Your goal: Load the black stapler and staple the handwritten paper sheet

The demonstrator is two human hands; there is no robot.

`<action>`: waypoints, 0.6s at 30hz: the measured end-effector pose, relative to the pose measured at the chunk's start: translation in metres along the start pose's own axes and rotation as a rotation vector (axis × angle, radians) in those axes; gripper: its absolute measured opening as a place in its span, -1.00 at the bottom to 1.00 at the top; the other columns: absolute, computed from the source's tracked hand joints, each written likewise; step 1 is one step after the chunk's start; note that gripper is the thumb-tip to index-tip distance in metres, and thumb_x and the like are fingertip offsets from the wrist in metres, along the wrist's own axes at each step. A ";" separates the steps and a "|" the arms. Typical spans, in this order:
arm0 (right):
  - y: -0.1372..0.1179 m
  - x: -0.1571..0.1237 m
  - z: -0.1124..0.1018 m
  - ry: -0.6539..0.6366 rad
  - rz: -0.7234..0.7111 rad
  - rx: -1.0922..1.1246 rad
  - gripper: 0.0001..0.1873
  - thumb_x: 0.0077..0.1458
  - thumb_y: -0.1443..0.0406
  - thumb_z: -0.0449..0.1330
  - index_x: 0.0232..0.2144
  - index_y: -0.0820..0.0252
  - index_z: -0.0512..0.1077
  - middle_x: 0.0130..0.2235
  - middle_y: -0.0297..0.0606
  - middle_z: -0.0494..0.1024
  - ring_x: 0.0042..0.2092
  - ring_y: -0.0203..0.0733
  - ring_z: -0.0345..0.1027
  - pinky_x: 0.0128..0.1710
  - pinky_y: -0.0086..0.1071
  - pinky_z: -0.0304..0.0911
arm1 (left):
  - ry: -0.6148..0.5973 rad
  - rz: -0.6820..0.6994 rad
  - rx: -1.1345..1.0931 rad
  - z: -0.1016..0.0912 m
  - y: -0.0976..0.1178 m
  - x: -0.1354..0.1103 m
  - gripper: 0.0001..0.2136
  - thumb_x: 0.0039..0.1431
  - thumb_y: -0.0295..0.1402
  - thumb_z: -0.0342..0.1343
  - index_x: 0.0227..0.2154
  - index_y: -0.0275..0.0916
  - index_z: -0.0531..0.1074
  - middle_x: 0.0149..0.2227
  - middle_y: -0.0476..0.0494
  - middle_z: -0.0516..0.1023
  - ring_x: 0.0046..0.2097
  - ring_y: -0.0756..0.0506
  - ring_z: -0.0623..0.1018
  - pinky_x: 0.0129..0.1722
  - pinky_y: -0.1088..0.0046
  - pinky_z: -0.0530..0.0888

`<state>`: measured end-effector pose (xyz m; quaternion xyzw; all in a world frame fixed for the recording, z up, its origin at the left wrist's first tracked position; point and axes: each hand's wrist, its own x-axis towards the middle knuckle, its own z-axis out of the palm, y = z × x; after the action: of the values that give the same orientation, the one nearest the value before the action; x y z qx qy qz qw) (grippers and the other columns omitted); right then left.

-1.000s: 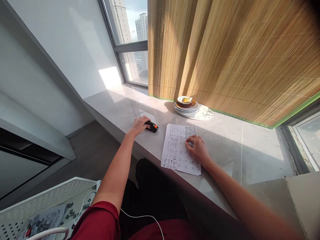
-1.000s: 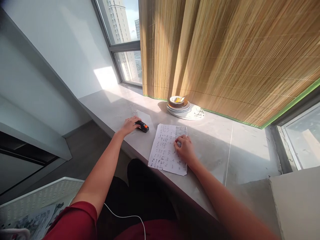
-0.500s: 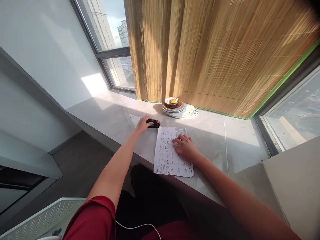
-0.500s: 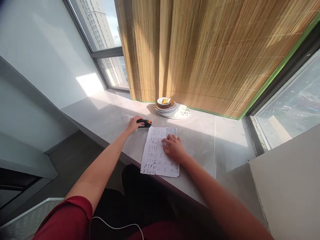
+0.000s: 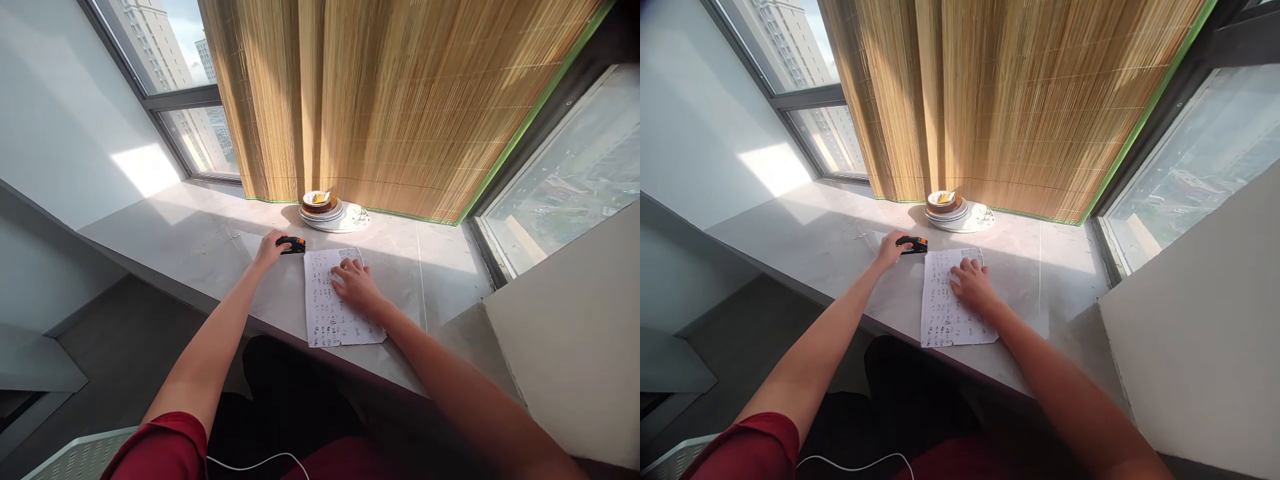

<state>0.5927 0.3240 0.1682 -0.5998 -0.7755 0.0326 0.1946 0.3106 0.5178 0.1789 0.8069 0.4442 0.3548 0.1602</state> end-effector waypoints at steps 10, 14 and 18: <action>-0.004 0.000 -0.001 -0.055 -0.168 0.169 -0.61 0.35 0.12 0.14 0.15 -0.06 0.53 0.07 -0.10 0.45 0.09 0.09 0.27 0.16 0.08 0.23 | 0.117 -0.130 0.150 -0.007 0.012 -0.017 -0.57 0.24 -0.28 0.26 0.16 -0.12 0.38 0.26 -0.31 0.29 0.26 -0.31 0.39 0.24 0.07 0.39; -0.006 0.002 0.005 -0.025 -0.169 0.169 -0.59 0.36 0.13 0.13 0.17 -0.02 0.53 0.06 -0.08 0.46 0.09 0.10 0.27 0.17 0.04 0.24 | 0.260 -0.245 0.200 -0.012 0.012 -0.067 -0.69 0.38 -0.32 0.07 0.14 -0.17 0.31 0.14 -0.36 0.37 0.25 -0.31 0.38 0.25 0.05 0.38; -0.008 0.004 0.012 0.034 -0.072 0.120 -0.59 0.36 0.15 0.10 0.14 0.04 0.56 0.05 -0.02 0.45 0.10 0.16 0.26 0.11 0.06 0.26 | 0.222 -0.262 0.223 -0.009 0.015 -0.094 -0.71 0.38 -0.41 -0.03 0.11 -0.22 0.33 0.15 -0.41 0.37 0.23 -0.33 0.40 0.23 0.06 0.40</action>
<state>0.5806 0.3278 0.1607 -0.5594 -0.7897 0.0618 0.2443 0.2799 0.4307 0.1530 0.7107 0.5969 0.3665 0.0648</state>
